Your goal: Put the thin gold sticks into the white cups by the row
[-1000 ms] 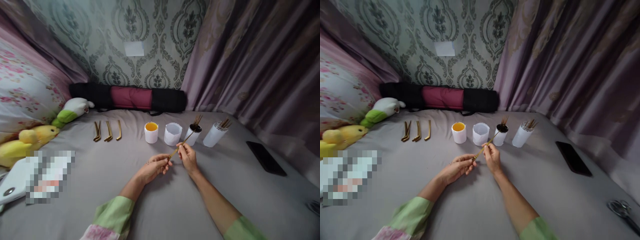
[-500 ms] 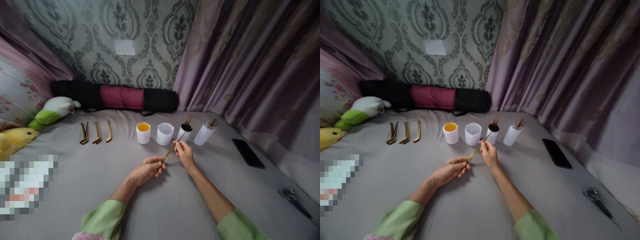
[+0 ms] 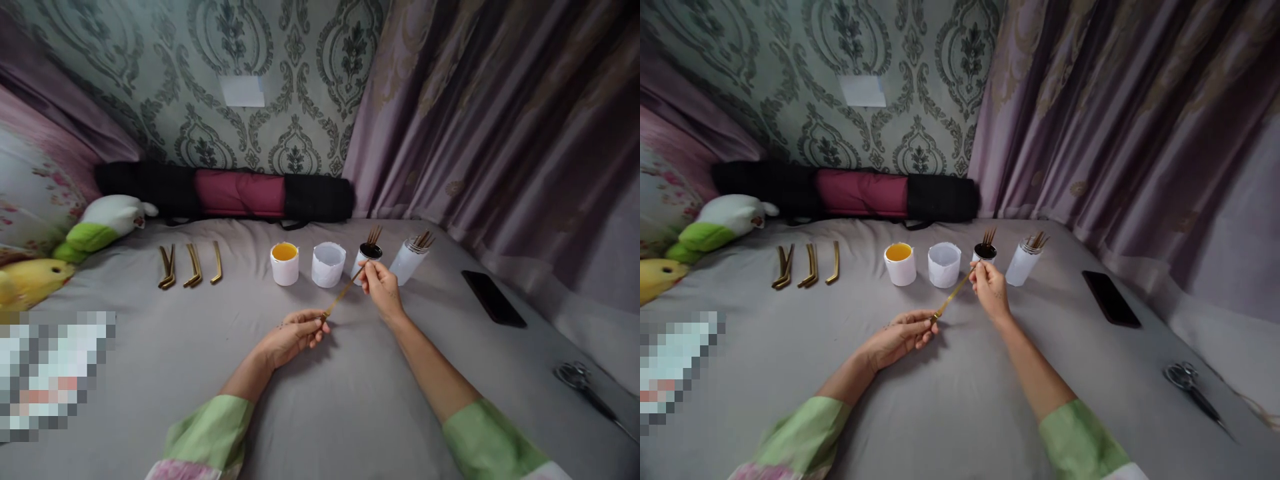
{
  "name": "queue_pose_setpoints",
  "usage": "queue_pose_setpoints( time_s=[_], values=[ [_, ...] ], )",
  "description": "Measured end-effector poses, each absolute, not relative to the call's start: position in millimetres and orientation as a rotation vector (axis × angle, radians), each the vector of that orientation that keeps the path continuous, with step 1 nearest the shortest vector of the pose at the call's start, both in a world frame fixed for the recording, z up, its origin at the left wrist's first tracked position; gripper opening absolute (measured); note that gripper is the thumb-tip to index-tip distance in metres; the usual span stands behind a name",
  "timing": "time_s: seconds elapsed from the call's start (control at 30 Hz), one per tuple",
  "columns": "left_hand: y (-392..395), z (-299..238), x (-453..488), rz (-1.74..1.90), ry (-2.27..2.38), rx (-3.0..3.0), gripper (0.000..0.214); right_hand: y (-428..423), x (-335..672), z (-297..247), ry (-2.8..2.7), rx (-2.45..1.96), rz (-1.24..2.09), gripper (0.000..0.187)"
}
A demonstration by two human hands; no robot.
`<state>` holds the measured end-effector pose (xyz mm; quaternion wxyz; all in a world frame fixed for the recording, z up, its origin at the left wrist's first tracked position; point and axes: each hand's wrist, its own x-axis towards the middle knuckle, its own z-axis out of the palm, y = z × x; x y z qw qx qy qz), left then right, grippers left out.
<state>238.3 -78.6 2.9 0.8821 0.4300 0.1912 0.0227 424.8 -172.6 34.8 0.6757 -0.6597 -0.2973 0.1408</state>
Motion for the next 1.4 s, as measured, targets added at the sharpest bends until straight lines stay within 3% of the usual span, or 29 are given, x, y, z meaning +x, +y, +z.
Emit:
queue_pose_setpoints(
  time_s=[0.8, 1.4],
  values=[
    [-73.6, -1.3, 239.7, 0.116, 0.418, 0.78, 0.023, -189.4, 442.5, 55.3, -0.607, -1.43, 0.417, 0.031],
    [-59.9, 0.0, 234.0, 0.176, 0.478, 0.603, 0.023, -214.0, 495.7, 136.4, -0.596, -1.424, 0.061, 0.027]
  ],
)
